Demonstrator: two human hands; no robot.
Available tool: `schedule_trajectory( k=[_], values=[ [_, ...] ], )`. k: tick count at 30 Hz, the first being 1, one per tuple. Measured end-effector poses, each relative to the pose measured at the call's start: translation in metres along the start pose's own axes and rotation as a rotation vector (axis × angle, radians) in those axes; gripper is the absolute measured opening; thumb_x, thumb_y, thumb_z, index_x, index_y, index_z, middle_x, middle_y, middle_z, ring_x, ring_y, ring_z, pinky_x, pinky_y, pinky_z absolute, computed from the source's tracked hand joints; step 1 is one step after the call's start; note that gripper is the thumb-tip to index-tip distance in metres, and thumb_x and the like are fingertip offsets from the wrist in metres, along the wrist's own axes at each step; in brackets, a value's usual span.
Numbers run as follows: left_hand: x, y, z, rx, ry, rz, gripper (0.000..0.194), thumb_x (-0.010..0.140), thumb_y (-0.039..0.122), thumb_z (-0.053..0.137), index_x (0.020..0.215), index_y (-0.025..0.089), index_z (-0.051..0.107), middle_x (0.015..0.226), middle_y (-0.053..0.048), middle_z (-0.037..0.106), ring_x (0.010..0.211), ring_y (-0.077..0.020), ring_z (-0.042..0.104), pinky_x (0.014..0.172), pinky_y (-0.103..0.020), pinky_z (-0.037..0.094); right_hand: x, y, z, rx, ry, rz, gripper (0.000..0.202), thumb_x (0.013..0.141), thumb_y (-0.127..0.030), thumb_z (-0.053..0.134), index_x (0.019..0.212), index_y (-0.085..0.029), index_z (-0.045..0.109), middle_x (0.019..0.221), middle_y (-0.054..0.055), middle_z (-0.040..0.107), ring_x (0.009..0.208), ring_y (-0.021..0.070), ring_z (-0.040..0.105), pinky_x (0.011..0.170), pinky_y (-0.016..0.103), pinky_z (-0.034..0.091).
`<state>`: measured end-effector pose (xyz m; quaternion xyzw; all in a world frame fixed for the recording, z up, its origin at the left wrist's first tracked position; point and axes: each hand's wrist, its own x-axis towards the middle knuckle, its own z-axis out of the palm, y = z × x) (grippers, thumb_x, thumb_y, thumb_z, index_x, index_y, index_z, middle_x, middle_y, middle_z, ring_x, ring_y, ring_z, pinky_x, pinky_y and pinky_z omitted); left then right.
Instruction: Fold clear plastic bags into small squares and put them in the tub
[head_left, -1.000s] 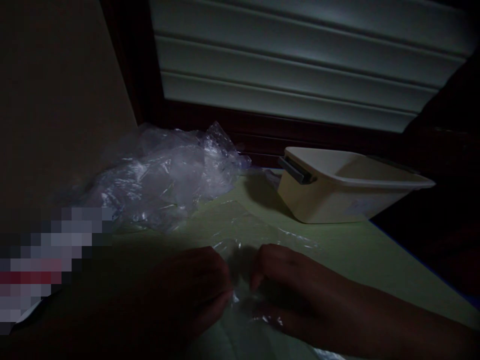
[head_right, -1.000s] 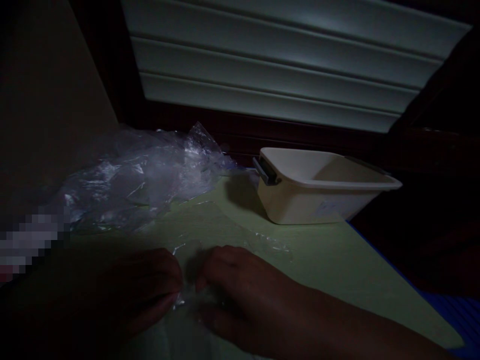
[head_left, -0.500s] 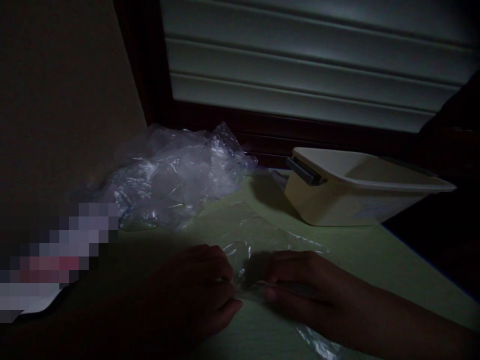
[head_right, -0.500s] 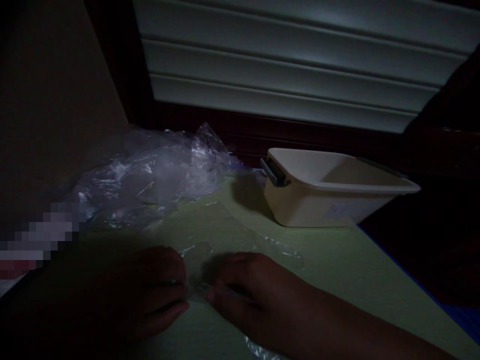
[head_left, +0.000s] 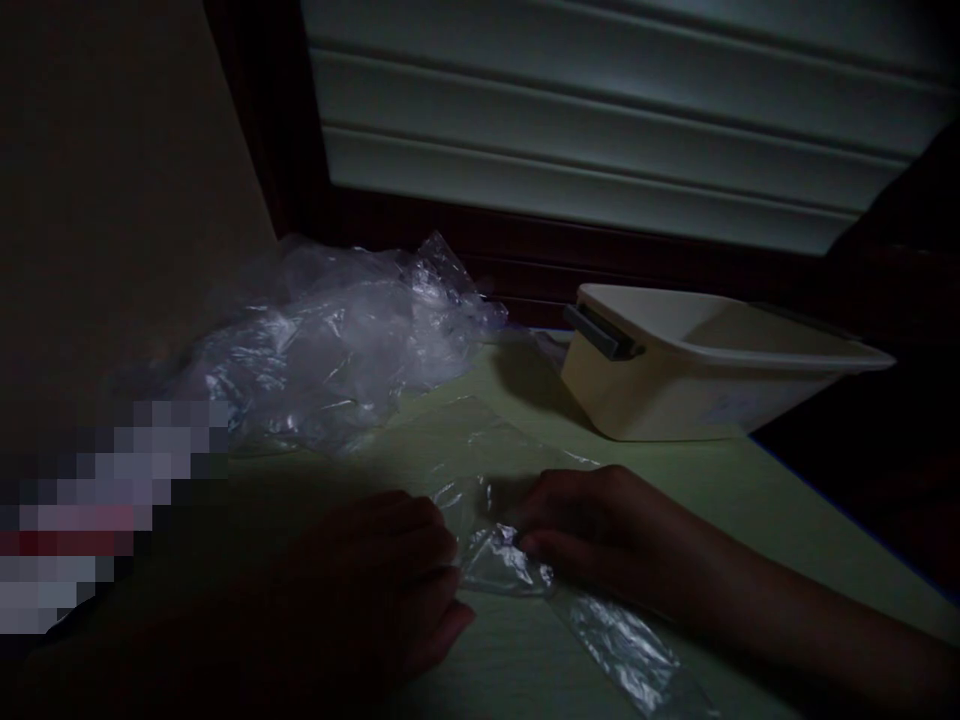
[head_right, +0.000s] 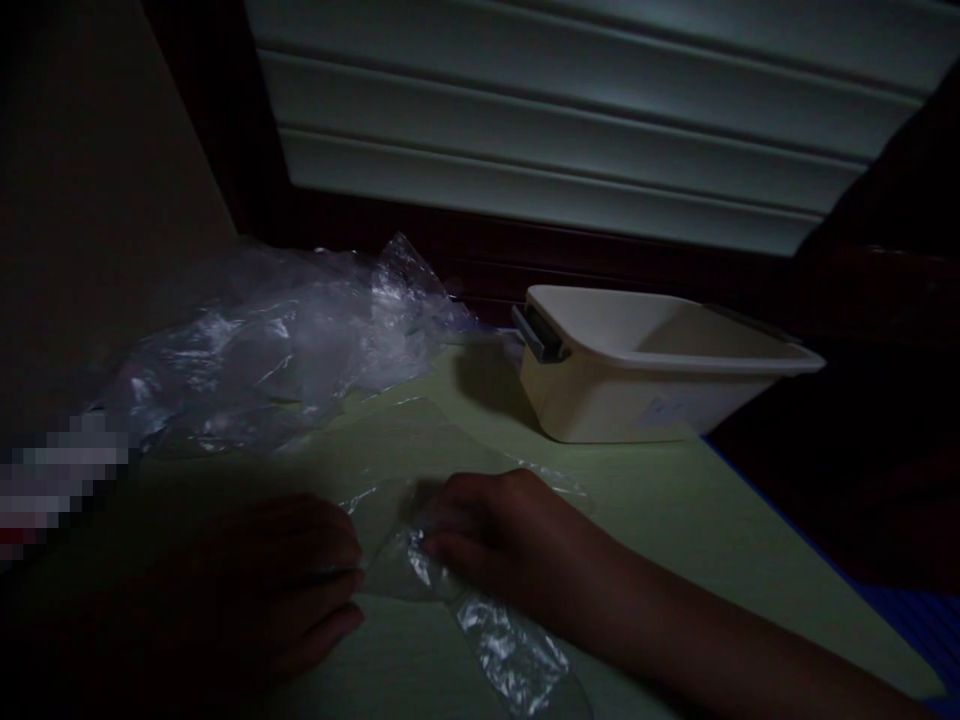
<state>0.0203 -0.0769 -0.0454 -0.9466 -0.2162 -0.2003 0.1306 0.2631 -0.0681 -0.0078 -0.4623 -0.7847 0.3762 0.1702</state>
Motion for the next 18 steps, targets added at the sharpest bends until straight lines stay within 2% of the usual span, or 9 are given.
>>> schedule_trajectory(
  k=[3,6,9,12,18],
  values=[
    [0.002,0.001,-0.001,0.006,0.002,0.005,0.018,0.094,0.029,0.058,0.080,0.018,0.062,0.078,0.000,0.060,0.079,-0.0168,0.056,0.080,-0.029,0.047,0.001,0.001,0.000,-0.024,0.037,0.019,0.003,0.083,-0.018,0.062,0.084,-0.016,0.063,0.074,0.000,0.066,0.064,0.0135,0.058,0.057,0.023,0.041],
    [0.006,0.001,-0.002,0.004,0.013,0.013,0.020,0.096,0.027,0.055,0.079,0.018,0.062,0.077,0.001,0.060,0.076,-0.0159,0.056,0.077,-0.028,0.046,0.003,0.002,0.001,-0.018,0.061,0.020,0.009,0.080,-0.014,0.063,0.089,-0.017,0.063,0.074,0.000,0.066,0.063,0.0131,0.060,0.056,0.022,0.041],
    [0.009,0.001,-0.003,-0.032,0.059,0.031,0.040,0.104,0.026,0.037,0.072,0.019,0.060,0.072,0.002,0.060,0.068,-0.0150,0.054,0.068,-0.029,0.044,0.003,0.002,0.001,-0.037,0.084,0.015,0.018,0.081,-0.015,0.063,0.099,-0.017,0.063,0.074,0.000,0.066,0.063,0.0131,0.060,0.056,0.022,0.041],
    [0.011,0.001,-0.006,-0.048,0.097,0.008,0.055,0.108,0.024,0.018,0.071,0.018,0.059,0.069,0.002,0.060,0.065,-0.0148,0.053,0.066,-0.030,0.042,0.003,0.003,0.002,-0.051,0.101,0.007,0.023,0.082,-0.015,0.062,0.106,-0.017,0.061,0.075,0.000,0.066,0.063,0.0130,0.060,0.056,0.022,0.041],
    [0.014,0.002,-0.009,-0.118,0.135,0.036,0.040,0.107,0.022,0.026,0.086,0.017,0.059,0.076,0.002,0.061,0.066,-0.0139,0.053,0.062,-0.030,0.040,0.002,0.003,0.008,-0.094,0.106,-0.018,0.023,0.081,-0.014,0.063,0.104,-0.016,0.060,0.074,0.000,0.065,0.062,0.0134,0.058,0.056,0.022,0.039]
  ],
)
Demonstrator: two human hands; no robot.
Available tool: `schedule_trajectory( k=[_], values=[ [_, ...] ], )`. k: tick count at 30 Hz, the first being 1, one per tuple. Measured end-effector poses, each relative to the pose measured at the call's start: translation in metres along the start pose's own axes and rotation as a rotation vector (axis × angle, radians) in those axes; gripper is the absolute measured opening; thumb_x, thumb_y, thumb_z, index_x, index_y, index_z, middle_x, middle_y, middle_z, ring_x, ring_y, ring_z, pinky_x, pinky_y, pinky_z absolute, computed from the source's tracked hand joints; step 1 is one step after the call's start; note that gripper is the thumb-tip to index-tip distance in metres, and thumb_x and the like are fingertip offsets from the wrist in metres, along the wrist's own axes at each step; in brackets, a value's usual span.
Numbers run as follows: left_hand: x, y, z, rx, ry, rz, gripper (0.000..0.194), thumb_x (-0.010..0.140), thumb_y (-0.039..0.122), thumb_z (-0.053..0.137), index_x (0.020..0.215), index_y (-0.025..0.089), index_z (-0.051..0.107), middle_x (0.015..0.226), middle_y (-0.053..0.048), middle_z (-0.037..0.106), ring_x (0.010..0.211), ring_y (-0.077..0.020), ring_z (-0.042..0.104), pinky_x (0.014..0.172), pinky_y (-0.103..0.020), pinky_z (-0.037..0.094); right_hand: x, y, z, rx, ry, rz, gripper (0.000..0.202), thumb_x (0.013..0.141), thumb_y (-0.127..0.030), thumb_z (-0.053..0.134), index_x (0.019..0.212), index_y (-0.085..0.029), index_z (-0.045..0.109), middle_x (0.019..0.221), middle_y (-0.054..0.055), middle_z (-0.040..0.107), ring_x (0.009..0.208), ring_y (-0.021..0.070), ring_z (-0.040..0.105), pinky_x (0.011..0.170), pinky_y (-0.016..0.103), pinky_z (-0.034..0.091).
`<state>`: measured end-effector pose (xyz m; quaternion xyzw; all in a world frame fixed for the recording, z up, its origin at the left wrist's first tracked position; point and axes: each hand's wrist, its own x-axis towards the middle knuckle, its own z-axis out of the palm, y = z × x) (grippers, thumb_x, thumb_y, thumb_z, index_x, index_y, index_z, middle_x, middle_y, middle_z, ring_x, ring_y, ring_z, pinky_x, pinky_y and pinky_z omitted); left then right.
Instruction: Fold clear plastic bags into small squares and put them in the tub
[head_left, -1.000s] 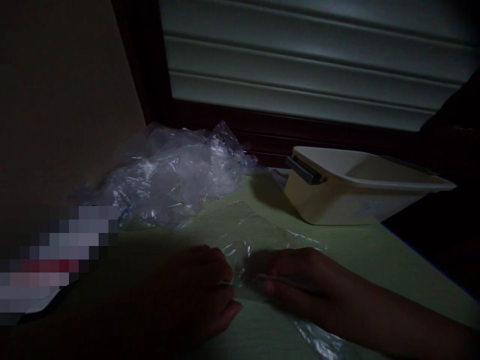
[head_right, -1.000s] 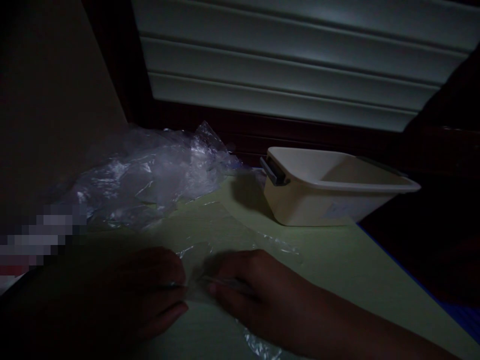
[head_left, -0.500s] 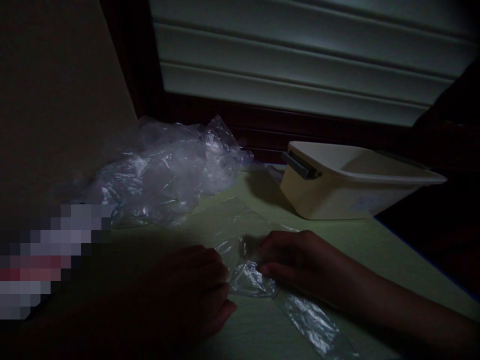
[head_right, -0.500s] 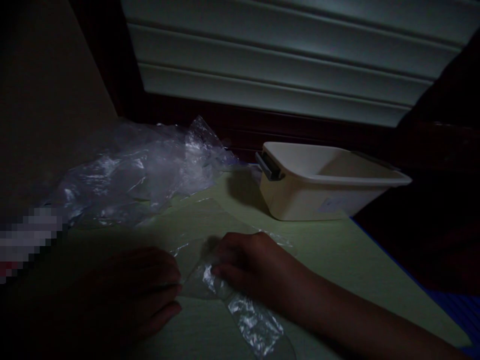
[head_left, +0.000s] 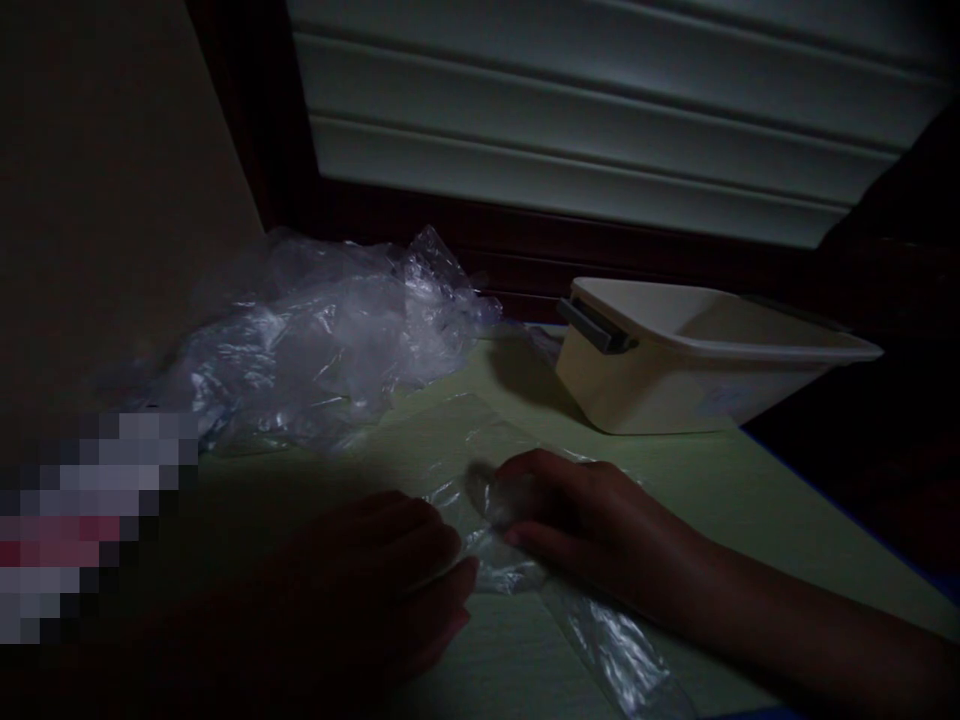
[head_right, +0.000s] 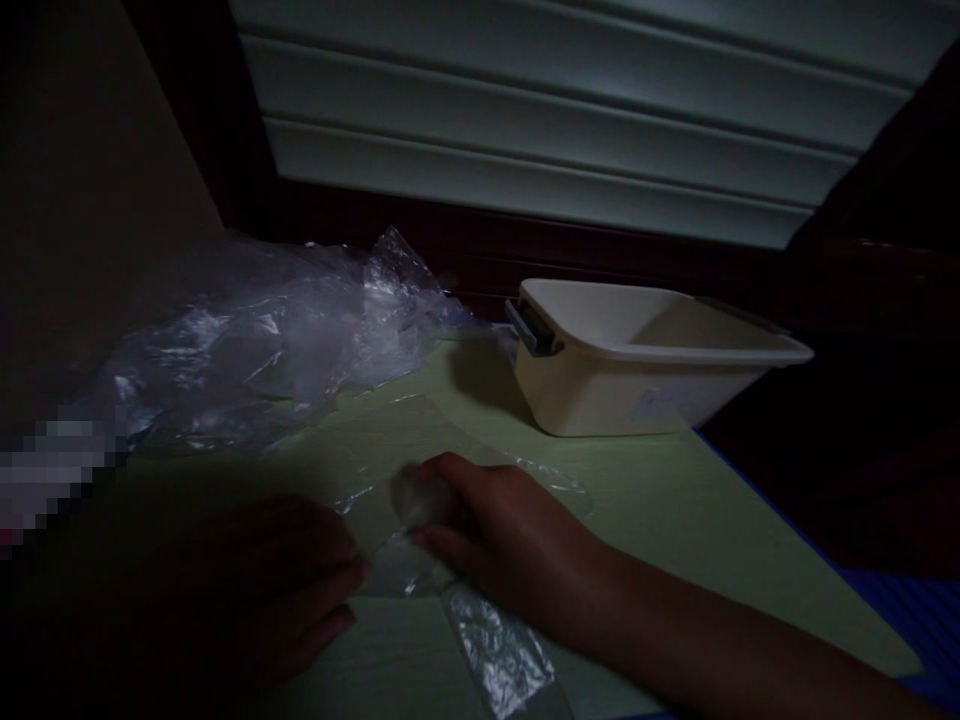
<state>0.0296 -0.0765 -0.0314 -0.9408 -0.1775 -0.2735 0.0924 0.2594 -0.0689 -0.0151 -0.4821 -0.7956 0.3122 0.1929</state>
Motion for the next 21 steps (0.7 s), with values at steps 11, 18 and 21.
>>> schedule_trajectory(
  k=[11,18,21],
  values=[
    [0.0013,0.0033,0.0008,-0.021,0.000,-0.003,0.035,0.107,0.020,0.029,0.088,0.018,0.060,0.082,0.003,0.065,0.075,-0.0133,0.060,0.070,-0.028,0.045,-0.0033,-0.0036,0.0035,0.584,-0.143,0.060,0.032,0.079,-0.024,0.064,0.109,-0.019,0.056,0.071,-0.005,0.049,0.062,0.0111,0.047,0.058,0.023,0.038],
    [-0.0005,0.0000,0.0028,-0.018,-0.106,0.031,0.021,0.098,0.027,0.055,0.079,0.019,0.059,0.081,0.005,0.065,0.075,-0.0132,0.058,0.070,-0.027,0.044,-0.0028,0.0006,0.0063,0.476,-0.099,-0.019,0.035,0.081,-0.019,0.062,0.116,-0.019,0.055,0.076,-0.003,0.054,0.067,0.0120,0.052,0.061,0.024,0.041],
    [0.0002,-0.0007,0.0033,0.003,-0.118,0.027,0.016,0.089,0.029,0.067,0.079,0.020,0.061,0.082,0.006,0.065,0.076,-0.0134,0.058,0.071,-0.027,0.045,-0.0026,0.0010,0.0045,0.420,-0.092,-0.045,0.037,0.082,-0.018,0.061,0.118,-0.018,0.054,0.076,-0.003,0.054,0.067,0.0120,0.053,0.060,0.023,0.042]
  ],
)
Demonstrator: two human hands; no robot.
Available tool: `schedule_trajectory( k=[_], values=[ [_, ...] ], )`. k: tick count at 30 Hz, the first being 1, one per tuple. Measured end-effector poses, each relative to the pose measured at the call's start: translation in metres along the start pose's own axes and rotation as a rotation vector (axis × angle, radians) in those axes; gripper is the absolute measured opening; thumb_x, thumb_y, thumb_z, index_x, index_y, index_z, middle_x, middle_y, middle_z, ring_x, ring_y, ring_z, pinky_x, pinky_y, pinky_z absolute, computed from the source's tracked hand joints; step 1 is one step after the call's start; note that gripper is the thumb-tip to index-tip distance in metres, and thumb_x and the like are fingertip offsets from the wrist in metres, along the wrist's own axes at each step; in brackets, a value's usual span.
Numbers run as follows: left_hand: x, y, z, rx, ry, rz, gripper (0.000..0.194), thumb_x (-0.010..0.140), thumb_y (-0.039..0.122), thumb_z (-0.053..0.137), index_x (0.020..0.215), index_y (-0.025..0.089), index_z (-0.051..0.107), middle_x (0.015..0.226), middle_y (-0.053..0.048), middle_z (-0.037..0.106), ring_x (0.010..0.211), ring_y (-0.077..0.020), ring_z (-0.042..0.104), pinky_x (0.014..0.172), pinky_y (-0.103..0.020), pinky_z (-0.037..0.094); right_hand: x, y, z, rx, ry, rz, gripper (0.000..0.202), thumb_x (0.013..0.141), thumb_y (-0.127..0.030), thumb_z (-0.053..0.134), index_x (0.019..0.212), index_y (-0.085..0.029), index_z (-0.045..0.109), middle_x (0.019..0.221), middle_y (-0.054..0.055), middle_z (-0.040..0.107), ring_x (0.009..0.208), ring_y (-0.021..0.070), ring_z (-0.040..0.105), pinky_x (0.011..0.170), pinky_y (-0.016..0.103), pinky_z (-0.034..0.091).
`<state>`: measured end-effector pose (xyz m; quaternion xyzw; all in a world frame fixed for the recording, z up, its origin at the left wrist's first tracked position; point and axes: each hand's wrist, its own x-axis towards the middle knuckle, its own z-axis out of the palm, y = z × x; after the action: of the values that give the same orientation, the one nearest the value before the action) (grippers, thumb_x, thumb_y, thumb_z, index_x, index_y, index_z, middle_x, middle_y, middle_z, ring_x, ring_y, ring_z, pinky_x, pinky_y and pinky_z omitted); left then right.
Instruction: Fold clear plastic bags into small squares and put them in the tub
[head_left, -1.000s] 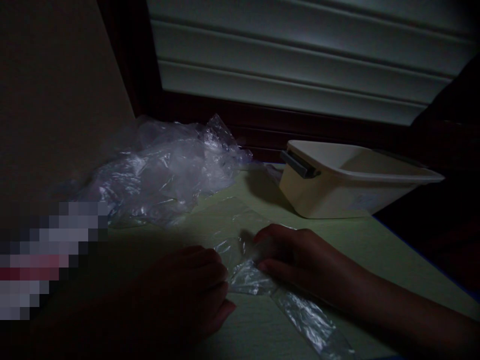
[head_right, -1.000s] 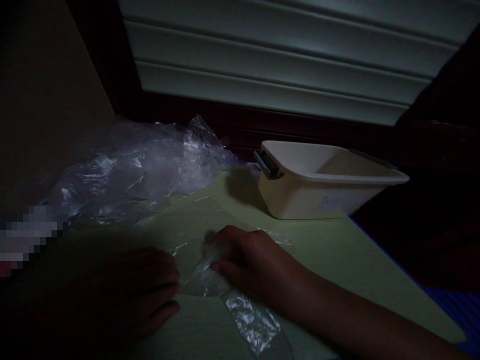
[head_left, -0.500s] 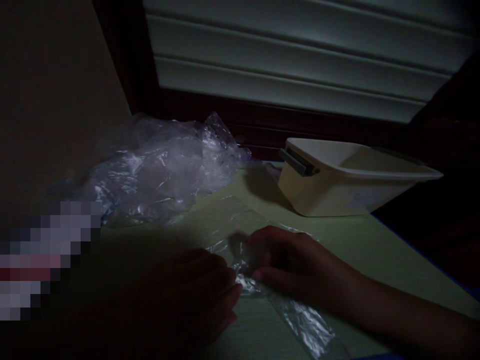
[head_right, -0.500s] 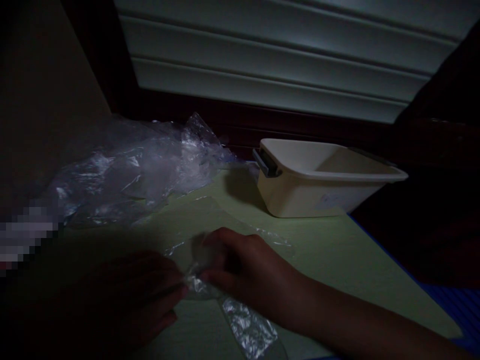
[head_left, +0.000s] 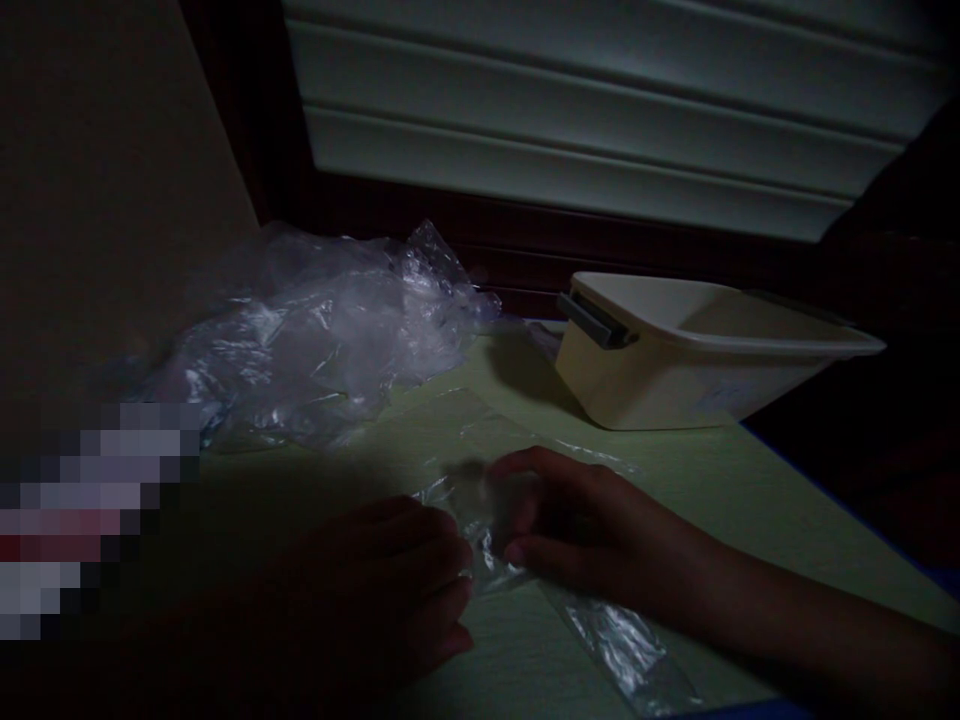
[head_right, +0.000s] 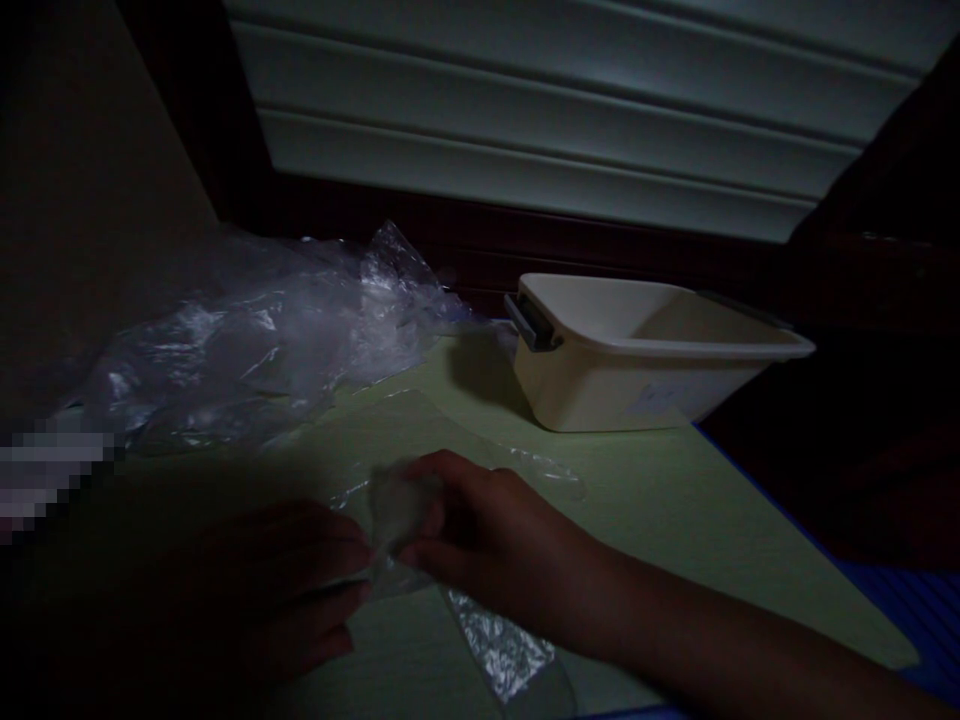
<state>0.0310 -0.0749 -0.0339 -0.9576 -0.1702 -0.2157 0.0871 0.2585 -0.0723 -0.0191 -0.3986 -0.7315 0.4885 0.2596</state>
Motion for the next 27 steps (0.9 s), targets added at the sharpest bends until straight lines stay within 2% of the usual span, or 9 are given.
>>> schedule_trajectory(
  k=[3,8,10,13,15,17,20,24,27],
  values=[
    [0.000,-0.001,-0.001,-0.019,0.010,-0.005,0.014,0.088,0.026,0.069,0.078,0.019,0.062,0.084,0.004,0.066,0.078,-0.0141,0.059,0.073,-0.028,0.046,0.001,-0.003,-0.003,-0.164,0.028,-0.001,0.037,0.082,-0.014,0.060,0.119,-0.017,0.054,0.075,-0.002,0.057,0.066,0.0123,0.055,0.059,0.023,0.041],
    [-0.002,0.000,-0.002,-0.048,0.031,0.039,0.021,0.099,0.021,0.052,0.082,0.020,0.063,0.086,0.003,0.067,0.084,-0.0140,0.059,0.079,-0.028,0.046,0.001,-0.002,-0.005,-0.373,0.061,0.022,0.053,0.083,-0.012,0.061,0.133,-0.018,0.045,0.072,-0.003,0.061,0.062,0.0130,0.057,0.057,0.023,0.042],
    [-0.002,0.000,-0.002,-0.062,0.033,0.028,0.026,0.102,0.021,0.045,0.083,0.019,0.062,0.085,0.002,0.068,0.086,-0.0139,0.060,0.082,-0.028,0.046,0.000,0.000,-0.004,-0.473,0.093,0.019,0.061,0.081,-0.014,0.063,0.138,-0.018,0.040,0.081,0.001,0.064,0.067,0.0149,0.060,0.060,0.025,0.045],
    [0.000,0.001,-0.002,-0.070,0.042,0.010,0.038,0.106,0.023,0.031,0.084,0.018,0.061,0.082,0.002,0.067,0.081,-0.0139,0.061,0.079,-0.027,0.046,-0.002,0.000,-0.003,-0.664,0.199,-0.028,0.067,0.077,-0.015,0.068,0.138,-0.018,0.041,0.112,0.012,0.062,0.085,0.0208,0.064,0.072,0.034,0.050],
    [0.001,0.000,-0.001,-0.063,0.059,0.003,0.046,0.107,0.023,0.023,0.081,0.018,0.060,0.079,0.001,0.066,0.076,-0.0139,0.060,0.075,-0.027,0.045,-0.003,-0.002,-0.004,-0.767,0.241,-0.061,0.057,0.075,-0.013,0.069,0.129,-0.016,0.049,0.118,0.014,0.058,0.089,0.0233,0.063,0.074,0.037,0.050],
    [0.002,0.000,-0.001,-0.046,0.081,-0.008,0.048,0.108,0.023,0.021,0.080,0.018,0.060,0.079,0.001,0.065,0.073,-0.0139,0.059,0.072,-0.028,0.045,-0.003,-0.005,-0.004,-0.828,0.204,-0.056,0.034,0.076,-0.011,0.066,0.109,-0.014,0.059,0.104,0.011,0.062,0.081,0.0218,0.063,0.068,0.034,0.049],
    [0.004,-0.001,-0.001,0.006,0.087,-0.028,0.045,0.107,0.023,0.023,0.082,0.017,0.060,0.081,0.000,0.064,0.073,-0.0145,0.058,0.071,-0.028,0.045,-0.002,-0.007,-0.006,-0.812,0.067,-0.031,0.002,0.082,-0.014,0.062,0.083,-0.015,0.061,0.079,0.004,0.062,0.066,0.0166,0.059,0.059,0.027,0.043],
    [0.006,0.000,-0.003,0.046,0.167,-0.026,0.040,0.103,0.019,0.032,0.073,0.018,0.059,0.078,-0.002,0.062,0.076,-0.0173,0.057,0.071,-0.030,0.045,-0.002,-0.011,-0.007,-0.651,-0.022,-0.019,0.009,0.087,-0.015,0.056,0.082,-0.016,0.063,0.076,0.002,0.064,0.065,0.0135,0.058,0.059,0.024,0.040],
    [0.007,0.001,-0.004,0.026,0.145,-0.050,0.041,0.104,0.017,0.028,0.076,0.019,0.058,0.079,-0.001,0.062,0.076,-0.0165,0.057,0.072,-0.029,0.045,-0.003,-0.014,-0.007,-0.537,-0.046,-0.039,0.013,0.089,-0.013,0.053,0.081,-0.016,0.063,0.075,0.001,0.065,0.066,0.0119,0.059,0.060,0.021,0.040]
  ],
)
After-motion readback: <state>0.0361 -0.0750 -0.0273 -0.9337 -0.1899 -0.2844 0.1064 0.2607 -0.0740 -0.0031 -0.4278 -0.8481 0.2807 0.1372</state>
